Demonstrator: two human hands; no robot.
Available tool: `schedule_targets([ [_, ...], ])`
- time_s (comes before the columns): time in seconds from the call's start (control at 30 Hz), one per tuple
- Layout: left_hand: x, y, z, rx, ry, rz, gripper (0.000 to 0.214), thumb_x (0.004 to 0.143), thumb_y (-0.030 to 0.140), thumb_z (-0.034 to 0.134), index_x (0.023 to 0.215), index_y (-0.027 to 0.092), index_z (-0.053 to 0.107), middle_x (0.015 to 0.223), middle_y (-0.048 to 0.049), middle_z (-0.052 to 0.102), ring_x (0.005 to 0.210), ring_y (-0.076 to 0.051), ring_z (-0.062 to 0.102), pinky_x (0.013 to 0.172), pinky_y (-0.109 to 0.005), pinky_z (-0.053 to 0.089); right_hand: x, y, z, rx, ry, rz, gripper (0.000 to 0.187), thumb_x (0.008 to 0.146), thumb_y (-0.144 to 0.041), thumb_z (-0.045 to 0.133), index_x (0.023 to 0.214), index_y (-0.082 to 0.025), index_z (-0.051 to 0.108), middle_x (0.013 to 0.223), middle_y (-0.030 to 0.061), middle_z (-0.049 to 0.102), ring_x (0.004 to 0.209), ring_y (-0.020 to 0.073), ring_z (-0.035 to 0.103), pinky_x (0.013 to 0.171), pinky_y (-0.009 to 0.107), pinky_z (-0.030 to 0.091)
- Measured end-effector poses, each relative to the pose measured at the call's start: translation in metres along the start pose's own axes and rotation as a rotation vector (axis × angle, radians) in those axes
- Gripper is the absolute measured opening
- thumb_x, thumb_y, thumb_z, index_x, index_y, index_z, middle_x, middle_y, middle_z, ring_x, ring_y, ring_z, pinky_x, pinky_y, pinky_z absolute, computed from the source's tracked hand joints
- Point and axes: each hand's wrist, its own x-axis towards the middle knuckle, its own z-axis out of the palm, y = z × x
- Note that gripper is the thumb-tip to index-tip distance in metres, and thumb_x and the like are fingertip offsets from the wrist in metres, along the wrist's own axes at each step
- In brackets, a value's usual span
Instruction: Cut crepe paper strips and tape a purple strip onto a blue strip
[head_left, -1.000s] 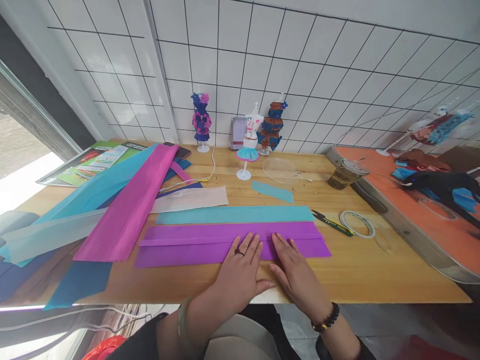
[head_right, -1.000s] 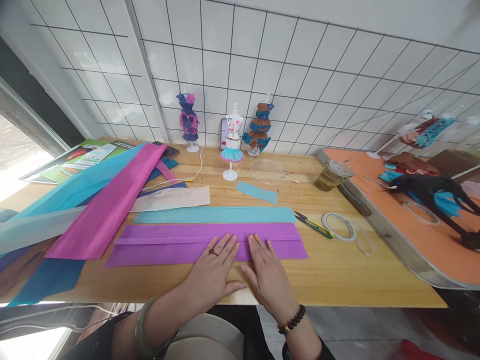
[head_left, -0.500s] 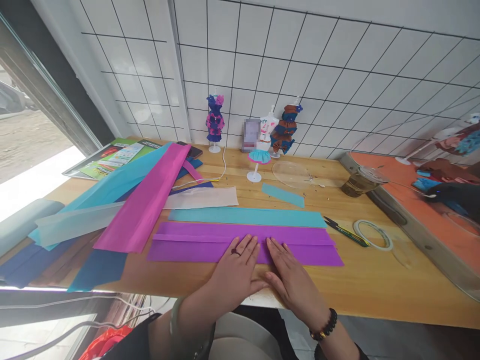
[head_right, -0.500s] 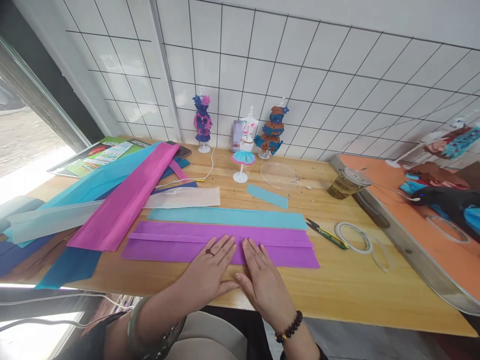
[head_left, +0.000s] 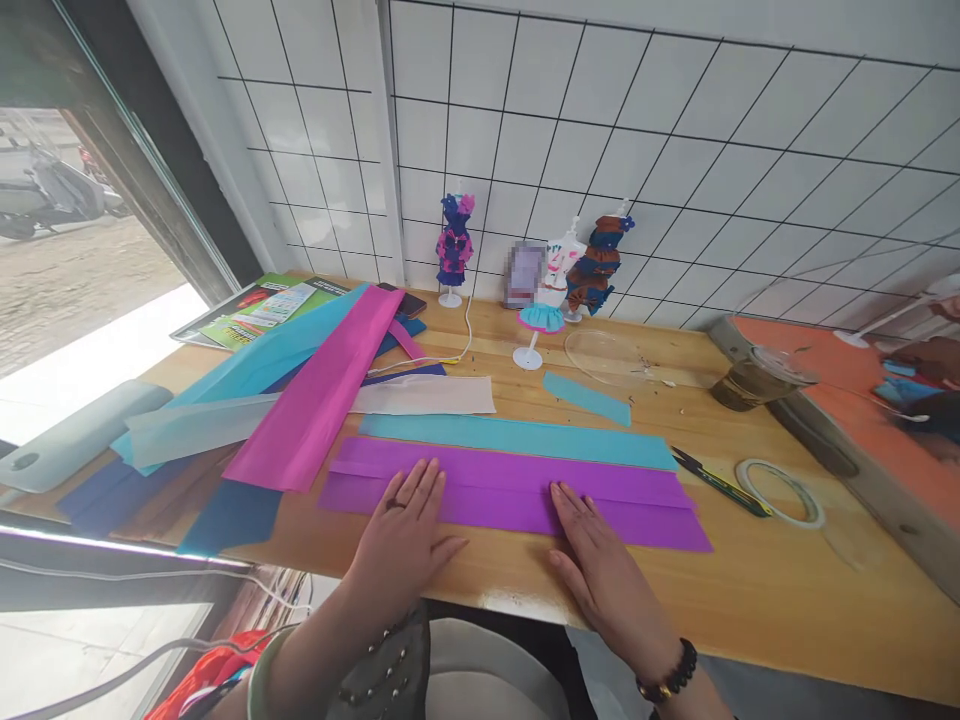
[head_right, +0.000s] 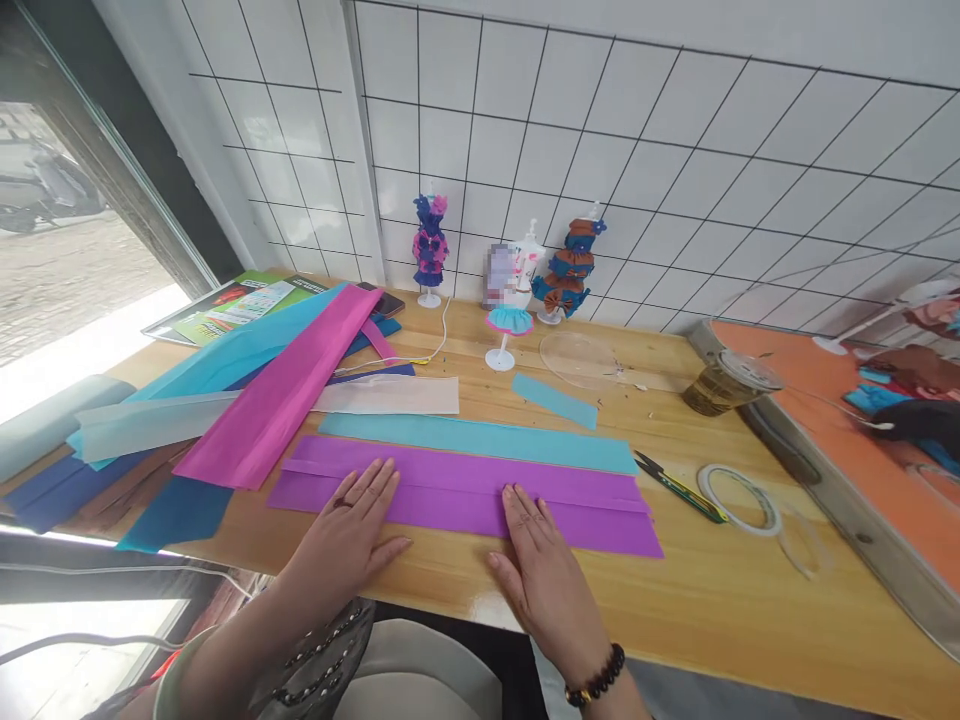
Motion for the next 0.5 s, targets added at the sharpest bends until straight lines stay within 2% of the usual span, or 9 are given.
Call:
schedule_targets([
  [0.23,-0.015,-0.026,-0.003,0.040,0.032,-0.081,0.064,0.084,0.056,0.031,0.129,0.011,0.040,0.135,-0.0126,0.040,0.124,-0.025,0.035,0.101,-0.041,0.031,-0.001,0.001,0.002,-0.020,-0.012,0.002,0.064,0.088,-0.036,0.039,0.141,-0.018,0.007,0.141,0.0095,0.030,0.129,0.0230,0.026,0.102,0.047,0.033],
  [0.5,-0.029,-0.049,-0.005,0.087,-0.002,-0.176,0.065,0.084,0.056,0.032,0.130,0.010,0.037,0.136,-0.0131,0.037,0.125,-0.027,0.035,0.100,-0.043,0.032,-0.001,0.001,0.002,-0.028,-0.011,-0.010,0.064,0.088,-0.036,0.038,0.141,-0.019,0.005,0.141,0.0087,0.029,0.130,0.0227,0.025,0.101,0.047,0.034],
])
